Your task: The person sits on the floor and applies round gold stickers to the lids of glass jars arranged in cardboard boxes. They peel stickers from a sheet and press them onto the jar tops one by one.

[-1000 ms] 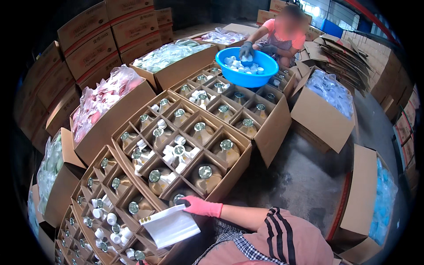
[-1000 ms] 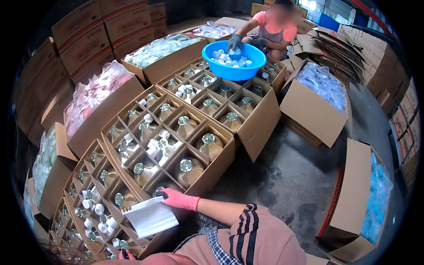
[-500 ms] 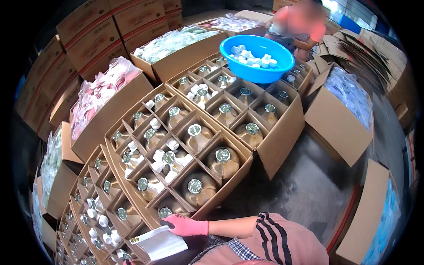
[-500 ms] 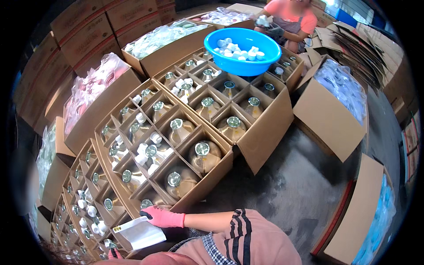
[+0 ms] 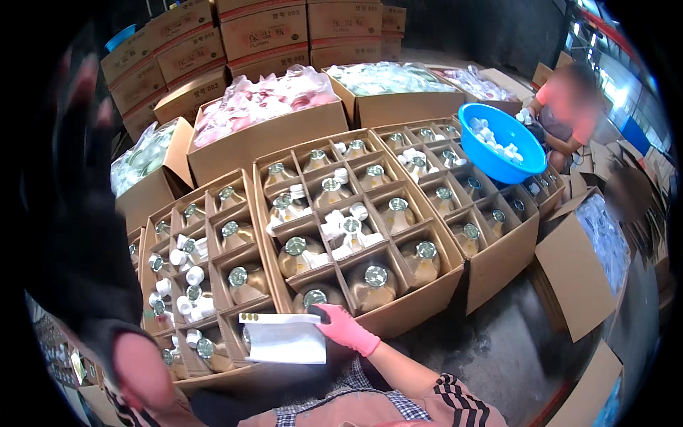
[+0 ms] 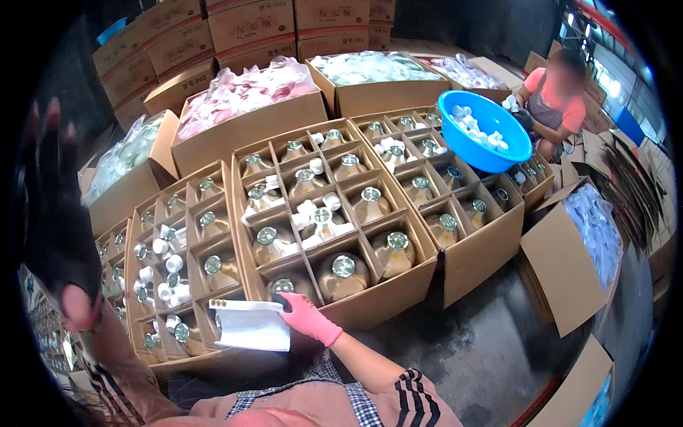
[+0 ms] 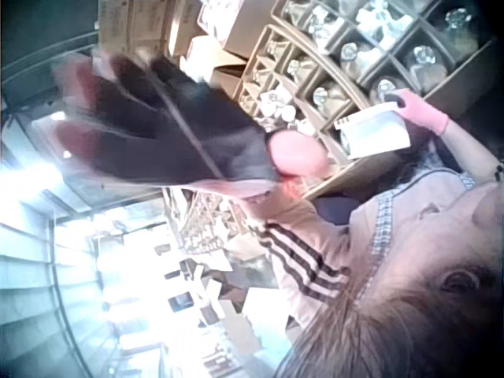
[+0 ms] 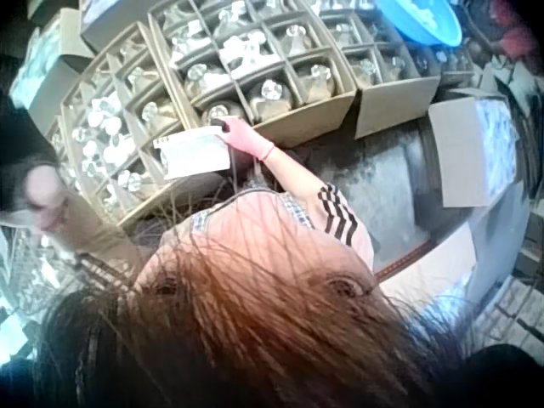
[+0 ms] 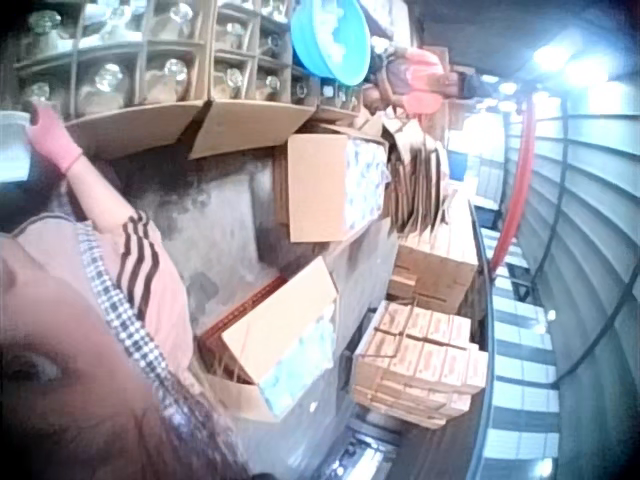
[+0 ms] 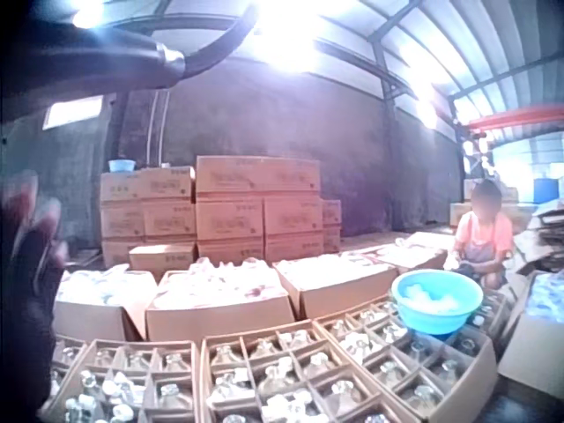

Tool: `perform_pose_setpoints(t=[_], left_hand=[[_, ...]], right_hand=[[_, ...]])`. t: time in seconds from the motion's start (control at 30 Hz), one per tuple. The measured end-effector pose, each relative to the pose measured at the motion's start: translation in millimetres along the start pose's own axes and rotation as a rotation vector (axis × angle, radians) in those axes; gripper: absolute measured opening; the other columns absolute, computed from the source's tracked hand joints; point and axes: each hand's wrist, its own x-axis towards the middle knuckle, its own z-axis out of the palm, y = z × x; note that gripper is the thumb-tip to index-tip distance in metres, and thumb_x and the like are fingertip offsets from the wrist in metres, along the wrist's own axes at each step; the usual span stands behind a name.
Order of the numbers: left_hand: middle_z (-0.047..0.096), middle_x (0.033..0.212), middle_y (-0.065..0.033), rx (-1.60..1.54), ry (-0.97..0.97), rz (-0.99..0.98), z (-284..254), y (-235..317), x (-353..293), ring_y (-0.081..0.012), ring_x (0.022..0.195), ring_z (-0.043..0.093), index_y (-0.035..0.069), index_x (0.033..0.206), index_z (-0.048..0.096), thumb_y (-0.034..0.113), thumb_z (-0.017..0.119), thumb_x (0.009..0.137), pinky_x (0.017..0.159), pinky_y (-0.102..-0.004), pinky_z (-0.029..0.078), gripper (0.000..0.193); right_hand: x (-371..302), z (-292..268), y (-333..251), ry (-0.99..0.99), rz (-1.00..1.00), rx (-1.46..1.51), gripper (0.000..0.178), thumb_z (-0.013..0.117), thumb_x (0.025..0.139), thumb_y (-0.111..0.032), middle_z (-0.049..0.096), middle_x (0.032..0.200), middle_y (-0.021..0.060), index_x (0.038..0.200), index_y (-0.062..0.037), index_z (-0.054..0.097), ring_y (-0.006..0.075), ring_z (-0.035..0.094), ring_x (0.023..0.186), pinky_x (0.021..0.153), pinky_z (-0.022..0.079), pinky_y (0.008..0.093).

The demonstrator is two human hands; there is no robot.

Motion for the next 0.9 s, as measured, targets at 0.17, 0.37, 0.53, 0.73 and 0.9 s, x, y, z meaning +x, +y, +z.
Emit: perform_pose_setpoints(t=[0.17,0.37,0.53,0.73,0.9], left_hand=[[0.025,0.137,-0.0163,-0.003,-0.157,0.176,2,-1,-6,-0.0314,0.128,0.022,0.008,0.133,0.027,0.033,0.068,0.07,0.106,-0.0438,0.014,0.08],[0.027,0.136,-0.0166,0.206,0.182,0.192,-67,19,-51,-0.0312,0.128,0.022,0.008,0.133,0.026,0.029,0.073,0.065,0.106,-0.0434,0.015,0.085],[0.029,0.134,-0.0169,0.038,0.801,-0.217,47,23,-194,-0.0311,0.128,0.022,0.007,0.132,0.026,0.026,0.078,0.061,0.106,-0.043,0.015,0.09],[0.046,0.109,-0.0155,-0.318,0.583,-0.828,182,79,-265,-0.0315,0.103,0.045,0.0,0.105,0.051,0.013,0.072,0.062,0.089,-0.0393,0.036,0.05],[0.051,0.108,-0.0147,-0.298,0.575,-0.616,191,68,-276,-0.0326,0.1,0.049,-0.001,0.1,0.055,0.01,0.072,0.06,0.091,-0.0426,0.035,0.045]], right_hand=[[-4,-12,18,0.076,-0.046,-0.086,0.038,0.059,0.073,-0.012,0.056,0.104,0.0206,0.108,0.0013,0.053,0.0328,0.053,0.099,0.084,0.042,0.0364],[3,26,-12,0.168,-0.059,-0.064,0.037,0.061,0.07,-0.009,0.059,0.1,0.0194,0.105,0.0016,0.055,0.03,0.056,0.096,0.083,0.044,0.034],[-8,-10,-6,0.285,0.047,-0.072,0.034,0.06,0.07,-0.005,0.062,0.097,0.0136,0.103,0.0015,0.057,0.0199,0.058,0.092,0.081,0.044,0.0291],[1,-1,21,0.336,0.115,0.153,0.036,0.063,0.071,-0.005,0.059,0.098,0.0075,0.105,0.0027,0.055,0.0126,0.055,0.086,0.078,0.044,0.0252],[2,-17,23,0.301,0.09,0.12,0.029,0.065,0.072,-0.006,0.06,0.086,0.003,0.098,0.0032,0.058,0.0088,0.054,0.078,0.072,0.044,0.0229]])
